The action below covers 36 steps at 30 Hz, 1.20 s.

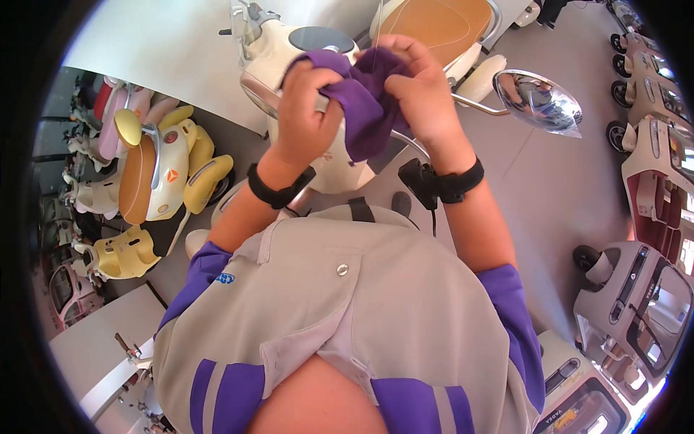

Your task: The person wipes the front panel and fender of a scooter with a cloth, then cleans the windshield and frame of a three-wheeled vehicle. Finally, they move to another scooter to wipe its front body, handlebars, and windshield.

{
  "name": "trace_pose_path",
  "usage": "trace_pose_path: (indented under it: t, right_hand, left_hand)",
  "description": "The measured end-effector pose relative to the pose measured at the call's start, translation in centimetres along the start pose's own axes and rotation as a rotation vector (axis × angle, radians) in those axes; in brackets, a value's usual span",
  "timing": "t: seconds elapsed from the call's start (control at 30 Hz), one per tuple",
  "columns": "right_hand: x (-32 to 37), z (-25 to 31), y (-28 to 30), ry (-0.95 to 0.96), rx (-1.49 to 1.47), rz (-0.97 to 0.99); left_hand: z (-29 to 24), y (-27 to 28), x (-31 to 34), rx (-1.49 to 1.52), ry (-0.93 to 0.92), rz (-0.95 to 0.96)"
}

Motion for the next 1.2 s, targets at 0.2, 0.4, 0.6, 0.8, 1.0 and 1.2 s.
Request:
trace_pose_path:
  t: [0.2,0.4,0.6,0.8,1.0,1.2]
  right_hand:
    - [2.1,-4.6,0.4,0.015,0.523,-0.015]
    - [7.0,-5.0,0.2,0.177,0.185,-0.288]
    - [1.7,0.3,-5.9,0.976,0.842,-0.173]
    - [2.1,-6.9,-6.1,1.053,1.264,0.133]
    - [3.4,-7.7,-5.3,0.913,1.158,0.191]
    - [7.0,-5.2,-3.4,0.584,0.904,-0.027]
  left_hand:
    - [1.4,-0.7,2.1,-0.058,0.000,0.135]
    - [0.7,0.6,6.1,0.157,0.296,0.272]
    - [1.2,4.7,0.2,0.046,0.327,-0.124]
    - [3.9,2.8,4.1,-0.211,0.185,-0.093]
    - [4.5,2.2,7.4,-0.243,0.268,-0.045]
    - [2.5,1.3,9.1,0.082,0.698,0.043]
Point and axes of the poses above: each hand's wrist, its own x-axis away from the middle knuckle, its own y-axis out of the back of the hand, z = x × y, the point moved 2 cm from there along -x, towards the middle knuckle, and after that the axes turned 8 degrees about y, right-handed, at the moved point
